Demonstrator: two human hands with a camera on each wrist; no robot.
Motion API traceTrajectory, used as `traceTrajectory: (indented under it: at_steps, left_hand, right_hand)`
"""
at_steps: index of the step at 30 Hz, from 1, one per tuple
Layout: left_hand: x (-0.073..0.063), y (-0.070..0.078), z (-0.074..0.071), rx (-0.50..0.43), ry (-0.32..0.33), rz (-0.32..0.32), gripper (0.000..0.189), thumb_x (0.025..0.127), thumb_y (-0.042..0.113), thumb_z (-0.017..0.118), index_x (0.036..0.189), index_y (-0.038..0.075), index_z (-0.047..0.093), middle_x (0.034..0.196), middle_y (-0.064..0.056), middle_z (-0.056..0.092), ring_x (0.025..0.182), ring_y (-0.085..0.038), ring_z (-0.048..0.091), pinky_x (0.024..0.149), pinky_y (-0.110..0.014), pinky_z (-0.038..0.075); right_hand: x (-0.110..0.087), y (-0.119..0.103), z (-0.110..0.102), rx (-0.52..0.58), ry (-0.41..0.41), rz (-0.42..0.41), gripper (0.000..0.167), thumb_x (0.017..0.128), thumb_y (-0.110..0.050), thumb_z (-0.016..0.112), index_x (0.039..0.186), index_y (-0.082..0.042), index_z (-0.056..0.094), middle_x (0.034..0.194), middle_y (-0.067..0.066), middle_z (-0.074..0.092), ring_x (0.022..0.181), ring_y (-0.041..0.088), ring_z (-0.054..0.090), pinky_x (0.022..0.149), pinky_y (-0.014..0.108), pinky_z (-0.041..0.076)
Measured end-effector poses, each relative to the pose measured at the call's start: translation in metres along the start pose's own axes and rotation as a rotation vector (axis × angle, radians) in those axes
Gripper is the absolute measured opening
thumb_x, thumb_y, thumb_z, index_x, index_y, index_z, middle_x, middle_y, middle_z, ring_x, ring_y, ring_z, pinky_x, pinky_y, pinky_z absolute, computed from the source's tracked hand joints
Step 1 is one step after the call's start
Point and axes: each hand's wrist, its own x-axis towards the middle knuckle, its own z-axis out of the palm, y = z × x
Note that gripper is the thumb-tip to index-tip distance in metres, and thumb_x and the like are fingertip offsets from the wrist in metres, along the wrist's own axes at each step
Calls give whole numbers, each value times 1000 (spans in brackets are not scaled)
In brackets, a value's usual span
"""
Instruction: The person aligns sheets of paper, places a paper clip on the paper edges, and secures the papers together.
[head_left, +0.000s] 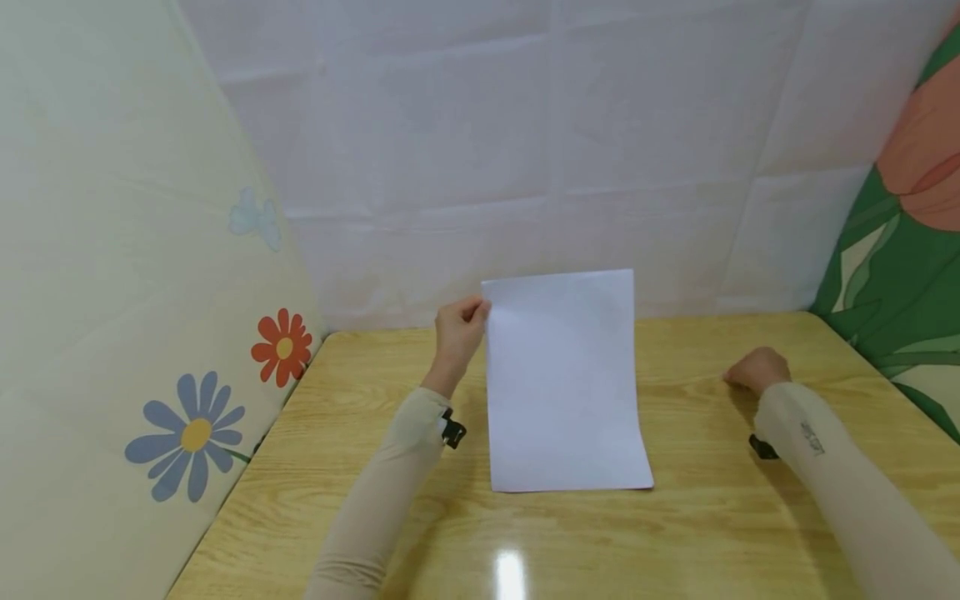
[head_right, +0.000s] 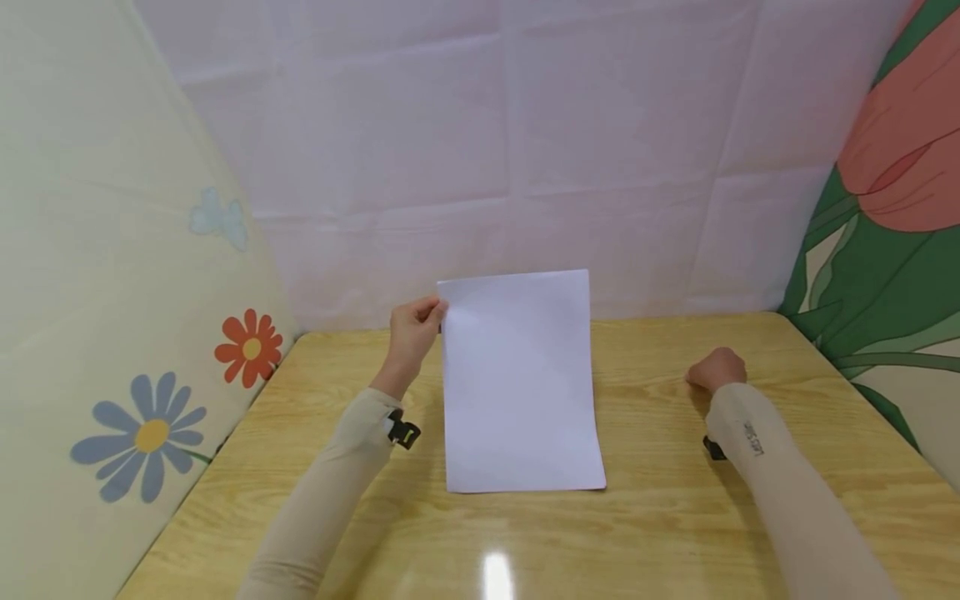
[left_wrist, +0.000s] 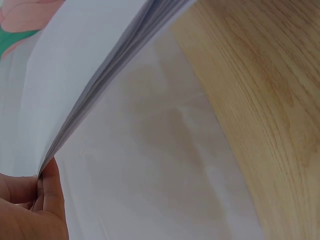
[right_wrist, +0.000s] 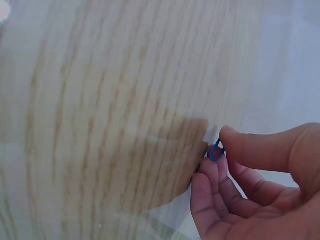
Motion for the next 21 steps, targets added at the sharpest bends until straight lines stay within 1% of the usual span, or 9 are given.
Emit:
traceTrajectory:
  at_steps: [2, 5, 6, 8, 11, 15, 17, 18, 21]
  left_hand:
    - [0, 0, 0, -6, -9, -13, 12, 90, 3, 64, 84, -5, 71, 65, -7, 59, 55, -8, 44, 50, -18, 37]
    - [-1, 0, 0, -20, -22, -32, 13, 91, 3, 64, 85, -5, 71, 67, -8, 60, 56, -9, 45, 50, -18, 37]
    - [-1, 0, 0, -24, -24, -37, 13, 91, 3, 64, 86, -5, 72, 68, -8, 61, 57, -9, 45, 50, -18, 38]
    - [-2, -1, 0, -32, -28, -44, 13, 91, 4, 64, 88, -5, 72, 70, -9, 62, 57, -9, 46, 51, -18, 39]
    - [-2, -1, 0, -37, -32, -52, 13, 92, 4, 63, 90, -5, 72, 71, -10, 63, 58, -9, 46, 52, -19, 39]
    - [-3, -2, -1, -27, -27, -49, 13, 92, 4, 63, 93, -4, 73, 77, -14, 67, 60, -9, 48, 53, -19, 41]
    - [-2, -2, 0, -25, -26, -49, 13, 91, 4, 64, 94, -4, 73, 80, -15, 69, 62, -9, 49, 54, -18, 42]
    - [-2, -2, 0, -25, -24, -49, 13, 91, 4, 64, 95, -4, 73, 82, -16, 69, 62, -9, 50, 55, -18, 42]
    - [-2, -2, 0, -31, -22, -50, 13, 91, 4, 64, 95, -4, 73, 83, -17, 69, 63, -8, 51, 55, -17, 43]
  right_hand:
    - [0, 2, -1, 34, 0, -12, 33, 79, -10, 65, 82, 22, 57, 79, 29, 59, 79, 38, 56, 71, 41, 49]
    - [-2, 2, -2, 96, -14, -20, 21, 76, -8, 63, 68, 11, 58, 60, 14, 57, 62, 26, 55, 55, 32, 45]
    - [-3, 2, -2, 114, -18, -16, 18, 75, -6, 62, 65, 7, 58, 57, 10, 56, 58, 23, 53, 52, 30, 44]
    - [-3, -1, -2, 155, -18, 10, 14, 73, -4, 60, 62, 5, 57, 53, 6, 54, 53, 19, 52, 49, 28, 43]
    - [-3, -5, 1, 186, -1, 48, 13, 71, -1, 56, 58, 1, 54, 50, 4, 50, 49, 17, 49, 47, 29, 41]
    - [1, -10, 5, 179, 31, 97, 16, 68, 1, 51, 54, -3, 47, 48, 3, 44, 47, 18, 45, 45, 28, 39]
    - [3, -12, 6, 180, 38, 120, 16, 70, 1, 49, 55, -3, 46, 50, 4, 44, 48, 18, 46, 45, 28, 39]
    - [3, -12, 6, 177, 44, 117, 15, 71, 1, 49, 57, -2, 46, 52, 6, 44, 50, 19, 46, 45, 28, 40]
    - [3, -13, 4, 219, 51, 107, 14, 80, -2, 48, 66, 2, 50, 60, 9, 47, 56, 22, 48, 47, 30, 42]
